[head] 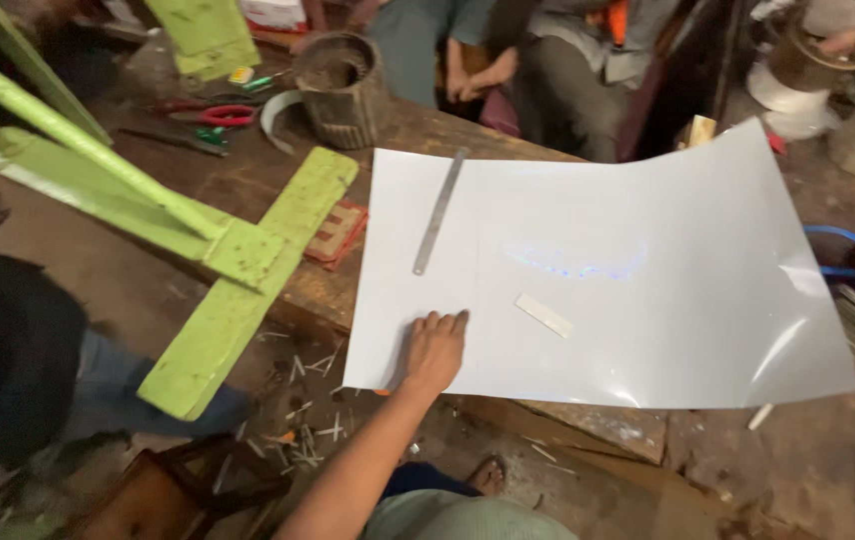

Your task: The person measures small metal components with a micrometer at a workbench, then lays a large white sheet on the bench, marks straight lines on it using a steel ruler and pen, and cuts along a marked line with a knife. They then fold and lift the cut sheet aside.

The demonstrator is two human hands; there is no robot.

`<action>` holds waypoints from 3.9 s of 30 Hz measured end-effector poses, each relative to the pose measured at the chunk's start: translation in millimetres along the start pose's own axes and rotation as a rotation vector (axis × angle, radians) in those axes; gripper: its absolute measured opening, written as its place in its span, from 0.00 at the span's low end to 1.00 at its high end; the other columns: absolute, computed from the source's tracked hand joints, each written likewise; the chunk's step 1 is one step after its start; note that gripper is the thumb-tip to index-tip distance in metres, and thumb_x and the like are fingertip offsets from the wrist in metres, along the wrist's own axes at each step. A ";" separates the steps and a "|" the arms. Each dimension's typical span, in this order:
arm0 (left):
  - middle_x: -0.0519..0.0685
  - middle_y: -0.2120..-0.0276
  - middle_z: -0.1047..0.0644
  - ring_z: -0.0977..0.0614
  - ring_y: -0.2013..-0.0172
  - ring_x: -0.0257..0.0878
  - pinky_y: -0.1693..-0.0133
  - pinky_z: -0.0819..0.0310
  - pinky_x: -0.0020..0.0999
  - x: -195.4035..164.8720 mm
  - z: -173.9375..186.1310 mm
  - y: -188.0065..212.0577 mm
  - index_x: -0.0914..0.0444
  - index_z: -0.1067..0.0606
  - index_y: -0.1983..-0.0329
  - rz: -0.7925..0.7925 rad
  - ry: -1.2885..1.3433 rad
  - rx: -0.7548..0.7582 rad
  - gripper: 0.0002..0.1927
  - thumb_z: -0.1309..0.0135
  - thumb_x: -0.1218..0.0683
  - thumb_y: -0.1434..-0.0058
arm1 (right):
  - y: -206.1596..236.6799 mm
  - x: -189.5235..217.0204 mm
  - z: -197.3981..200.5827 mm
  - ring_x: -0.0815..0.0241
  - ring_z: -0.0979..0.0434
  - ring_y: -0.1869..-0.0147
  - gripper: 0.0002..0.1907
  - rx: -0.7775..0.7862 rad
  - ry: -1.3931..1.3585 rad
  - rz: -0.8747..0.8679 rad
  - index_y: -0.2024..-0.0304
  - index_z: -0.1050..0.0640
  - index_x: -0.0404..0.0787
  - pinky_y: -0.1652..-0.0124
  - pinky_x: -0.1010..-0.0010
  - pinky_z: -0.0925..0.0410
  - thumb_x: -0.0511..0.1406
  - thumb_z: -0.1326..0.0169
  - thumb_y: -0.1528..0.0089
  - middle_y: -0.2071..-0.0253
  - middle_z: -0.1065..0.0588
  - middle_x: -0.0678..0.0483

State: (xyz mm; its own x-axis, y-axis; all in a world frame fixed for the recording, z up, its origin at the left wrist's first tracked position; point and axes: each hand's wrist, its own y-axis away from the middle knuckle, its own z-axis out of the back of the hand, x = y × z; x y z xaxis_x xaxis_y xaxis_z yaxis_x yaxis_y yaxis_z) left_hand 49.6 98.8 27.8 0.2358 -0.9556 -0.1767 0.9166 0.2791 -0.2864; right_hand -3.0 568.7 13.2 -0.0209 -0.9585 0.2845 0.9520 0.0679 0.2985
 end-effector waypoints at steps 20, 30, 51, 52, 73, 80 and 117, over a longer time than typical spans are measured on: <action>0.57 0.48 0.20 0.21 0.44 0.54 0.44 0.29 0.44 49.2 -4.7 144.8 0.59 0.23 0.44 0.421 1.014 0.670 0.19 0.55 0.46 0.30 | 40.7 214.5 -106.7 0.57 0.20 0.43 0.29 0.288 -0.796 0.063 0.39 0.24 0.35 0.44 0.64 0.30 0.43 0.39 0.40 0.48 0.19 0.42; 0.50 0.36 0.28 0.28 0.37 0.44 0.40 0.35 0.49 22.3 -13.9 122.5 0.53 0.33 0.32 0.956 1.354 0.756 0.45 0.43 0.27 0.48 | 61.8 216.0 -126.3 0.62 0.31 0.70 0.16 0.881 -1.268 -0.177 0.60 0.24 0.36 0.70 0.70 0.37 0.43 0.37 0.37 0.72 0.28 0.54; 0.39 0.58 0.21 0.26 0.62 0.31 0.65 0.33 0.30 -28.7 -81.5 100.8 0.56 0.20 0.49 1.180 1.487 0.210 0.23 0.37 0.41 0.43 | 85.6 150.9 -115.1 0.68 0.31 0.71 0.26 0.891 -0.863 0.010 0.64 0.23 0.39 0.71 0.76 0.40 0.56 0.45 0.38 0.73 0.28 0.59; 0.39 0.57 0.21 0.26 0.62 0.32 0.65 0.32 0.31 -27.0 -81.2 100.5 0.57 0.20 0.49 1.176 1.484 0.207 0.23 0.37 0.42 0.43 | 84.3 161.2 -119.3 0.68 0.31 0.72 0.26 0.876 -0.860 -0.032 0.63 0.23 0.40 0.71 0.76 0.41 0.56 0.45 0.39 0.74 0.28 0.59; 0.44 0.48 0.19 0.23 0.48 0.39 0.54 0.31 0.41 -17.0 -96.7 105.9 0.57 0.20 0.47 1.216 1.556 0.253 0.26 0.33 0.43 0.47 | 89.0 192.5 -150.7 0.66 0.28 0.72 0.25 0.823 -0.931 -0.089 0.62 0.25 0.38 0.68 0.74 0.33 0.54 0.44 0.38 0.74 0.29 0.57; 0.46 0.47 0.21 0.24 0.47 0.42 0.55 0.32 0.43 -16.0 -95.7 105.7 0.58 0.23 0.44 1.209 1.575 0.236 0.30 0.32 0.45 0.49 | 88.7 190.2 -158.0 0.67 0.30 0.73 0.23 0.809 -0.916 -0.076 0.62 0.26 0.39 0.70 0.74 0.35 0.53 0.43 0.37 0.75 0.29 0.58; 0.51 0.54 0.20 0.18 0.55 0.40 0.57 0.21 0.37 9.7 -67.3 102.2 0.66 0.26 0.45 1.223 1.754 0.279 0.20 0.39 0.57 0.40 | 53.5 250.3 -151.4 0.67 0.31 0.80 0.22 0.655 -0.892 -0.071 0.73 0.26 0.39 0.79 0.75 0.41 0.50 0.36 0.41 0.80 0.29 0.57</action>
State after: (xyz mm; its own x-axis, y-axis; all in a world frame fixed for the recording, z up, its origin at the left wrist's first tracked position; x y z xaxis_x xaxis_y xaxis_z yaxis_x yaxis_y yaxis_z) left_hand 123.8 124.5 -66.5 0.2769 0.7339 -0.6203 0.6280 0.3503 0.6949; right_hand 89.0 290.5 -37.6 -0.5321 -0.4402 0.7232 0.5999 0.4067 0.6890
